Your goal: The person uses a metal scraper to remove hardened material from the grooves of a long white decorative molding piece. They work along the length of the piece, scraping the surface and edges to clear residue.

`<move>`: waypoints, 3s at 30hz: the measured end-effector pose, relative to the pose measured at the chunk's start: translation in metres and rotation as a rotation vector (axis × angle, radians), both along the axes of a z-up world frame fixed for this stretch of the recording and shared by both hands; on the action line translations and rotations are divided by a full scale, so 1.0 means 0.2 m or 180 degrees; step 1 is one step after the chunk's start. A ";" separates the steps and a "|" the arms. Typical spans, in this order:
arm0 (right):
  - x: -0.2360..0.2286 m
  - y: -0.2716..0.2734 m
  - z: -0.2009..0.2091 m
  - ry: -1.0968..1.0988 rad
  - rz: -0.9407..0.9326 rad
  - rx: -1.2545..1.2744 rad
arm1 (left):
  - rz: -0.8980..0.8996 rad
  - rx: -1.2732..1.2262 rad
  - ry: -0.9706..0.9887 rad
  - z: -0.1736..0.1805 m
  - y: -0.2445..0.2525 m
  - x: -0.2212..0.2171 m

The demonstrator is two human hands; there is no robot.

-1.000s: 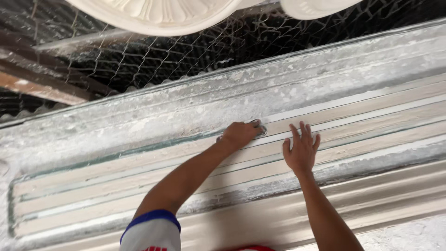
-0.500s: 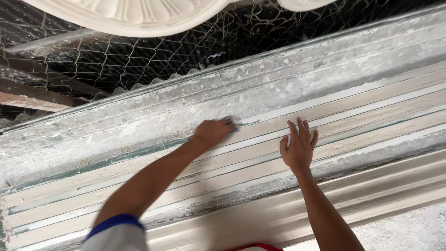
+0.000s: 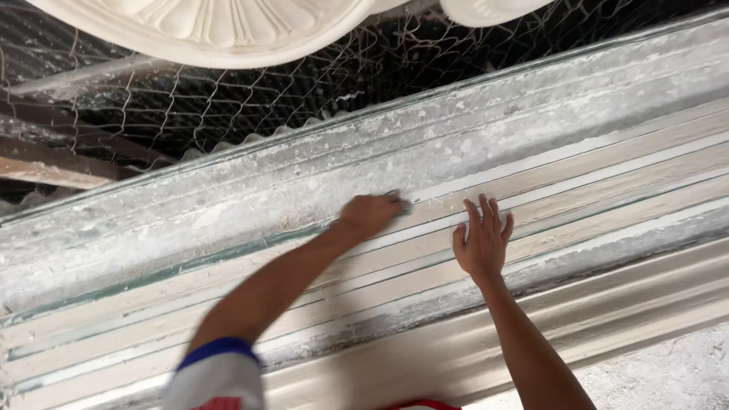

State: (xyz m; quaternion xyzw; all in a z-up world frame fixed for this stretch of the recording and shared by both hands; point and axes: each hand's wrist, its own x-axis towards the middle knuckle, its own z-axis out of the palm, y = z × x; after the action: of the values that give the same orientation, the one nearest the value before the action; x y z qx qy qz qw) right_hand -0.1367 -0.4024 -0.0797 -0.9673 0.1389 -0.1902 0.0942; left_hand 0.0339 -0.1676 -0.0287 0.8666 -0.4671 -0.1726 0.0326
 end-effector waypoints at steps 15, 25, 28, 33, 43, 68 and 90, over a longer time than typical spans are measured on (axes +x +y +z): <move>-0.03 0.00 0.02 0.0164 -0.0078 0.0069 | -0.0023 -0.0208 0.0197 -0.02 -0.15 0.01; 0.01 0.02 0.04 0.0000 -0.0025 0.0048 | -0.0149 -0.0087 0.0132 0.03 0.10 0.00; 0.01 0.01 0.05 -0.0034 -0.0039 -0.0012 | -0.0230 0.0396 -0.0020 0.10 0.25 -0.02; -0.03 0.02 0.04 -0.0016 0.0005 0.0032 | -0.0318 -0.0174 -0.0082 -0.03 -0.26 0.00; -0.01 0.02 0.02 0.0054 -0.0032 0.0169 | -0.0437 0.0184 -0.0001 0.07 0.11 0.02; 0.02 0.00 0.05 -0.0220 -0.0121 0.0265 | -0.0388 -0.0401 -0.0334 0.00 -0.63 -0.01; -0.07 -0.17 -0.05 -0.0663 0.0558 0.1202 | 0.0206 0.0493 -0.0170 0.05 -0.60 -0.13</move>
State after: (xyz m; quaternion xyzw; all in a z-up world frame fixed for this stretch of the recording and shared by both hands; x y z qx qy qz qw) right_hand -0.1506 -0.4367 -0.0906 -0.9160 0.0771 -0.2508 0.3035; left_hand 0.0072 -0.2872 -0.0194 0.8854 -0.4248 -0.1839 -0.0415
